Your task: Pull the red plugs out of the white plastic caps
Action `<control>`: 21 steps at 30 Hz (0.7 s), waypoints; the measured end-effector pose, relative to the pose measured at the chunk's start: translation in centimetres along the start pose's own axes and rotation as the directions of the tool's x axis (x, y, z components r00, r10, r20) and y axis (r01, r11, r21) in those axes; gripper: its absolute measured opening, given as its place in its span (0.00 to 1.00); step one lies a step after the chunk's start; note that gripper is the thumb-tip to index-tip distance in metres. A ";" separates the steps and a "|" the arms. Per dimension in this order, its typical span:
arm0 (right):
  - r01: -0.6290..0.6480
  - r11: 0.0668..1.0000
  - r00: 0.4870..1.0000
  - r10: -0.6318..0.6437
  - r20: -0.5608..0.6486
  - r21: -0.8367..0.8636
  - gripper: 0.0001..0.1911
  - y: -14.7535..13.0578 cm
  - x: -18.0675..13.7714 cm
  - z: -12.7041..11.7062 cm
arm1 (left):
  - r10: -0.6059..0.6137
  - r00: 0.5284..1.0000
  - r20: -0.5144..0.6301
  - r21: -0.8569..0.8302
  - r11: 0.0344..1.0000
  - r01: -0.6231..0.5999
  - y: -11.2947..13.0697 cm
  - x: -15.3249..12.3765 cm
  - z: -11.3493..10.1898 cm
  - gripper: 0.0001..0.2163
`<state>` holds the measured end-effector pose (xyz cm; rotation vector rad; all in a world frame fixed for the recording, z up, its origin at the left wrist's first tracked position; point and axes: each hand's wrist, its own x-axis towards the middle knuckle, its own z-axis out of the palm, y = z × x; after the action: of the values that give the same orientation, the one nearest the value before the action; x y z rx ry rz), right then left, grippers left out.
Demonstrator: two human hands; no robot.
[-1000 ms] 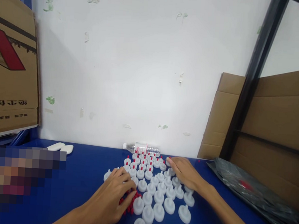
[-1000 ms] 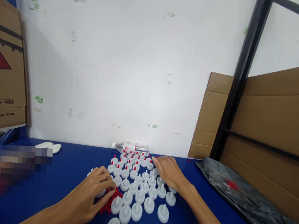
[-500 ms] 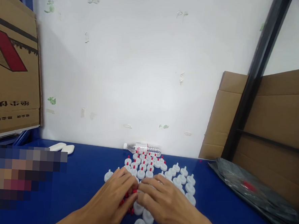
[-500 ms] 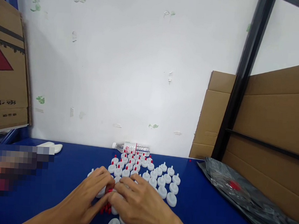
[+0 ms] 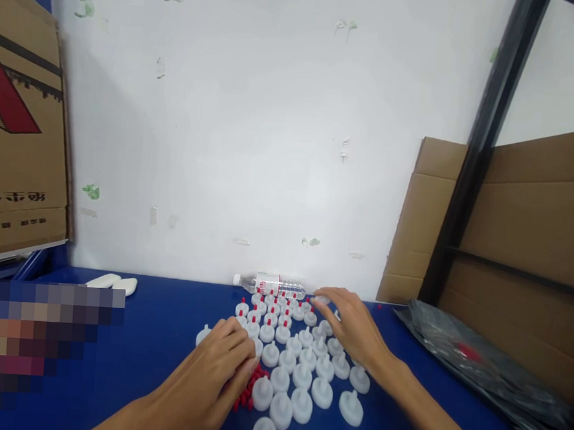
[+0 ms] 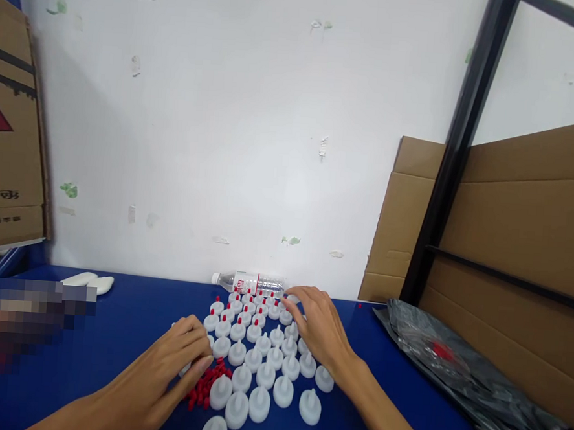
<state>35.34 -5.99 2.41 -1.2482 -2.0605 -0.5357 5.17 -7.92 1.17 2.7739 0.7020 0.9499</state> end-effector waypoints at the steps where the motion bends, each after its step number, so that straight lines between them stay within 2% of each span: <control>1: -0.039 0.999 0.999 0.039 0.023 0.000 0.15 0.5 -0.1 0.2 | -0.005 1.000 -0.005 0.003 1.000 0.005 0.0 0.1 0.0 0.11; 9: -0.154 0.988 0.951 0.143 0.273 0.020 0.29 1.5 -1.2 1.5 | -0.054 0.996 0.075 0.050 0.997 0.050 -0.3 0.0 0.4 0.10; 16: -0.175 0.982 0.938 0.142 0.317 0.076 0.29 0.9 -0.7 0.9 | -0.064 0.995 0.075 0.052 0.997 0.060 -0.5 -0.1 0.7 0.09; 21: -0.168 0.979 0.919 0.114 0.378 0.114 0.30 0.6 -1.2 1.5 | -0.110 0.989 0.102 0.060 0.993 0.104 -0.7 -0.2 0.9 0.08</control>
<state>35.78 -5.48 0.53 -1.4842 -2.2414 -0.0815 5.28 -7.40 0.15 2.7766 0.8623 0.7696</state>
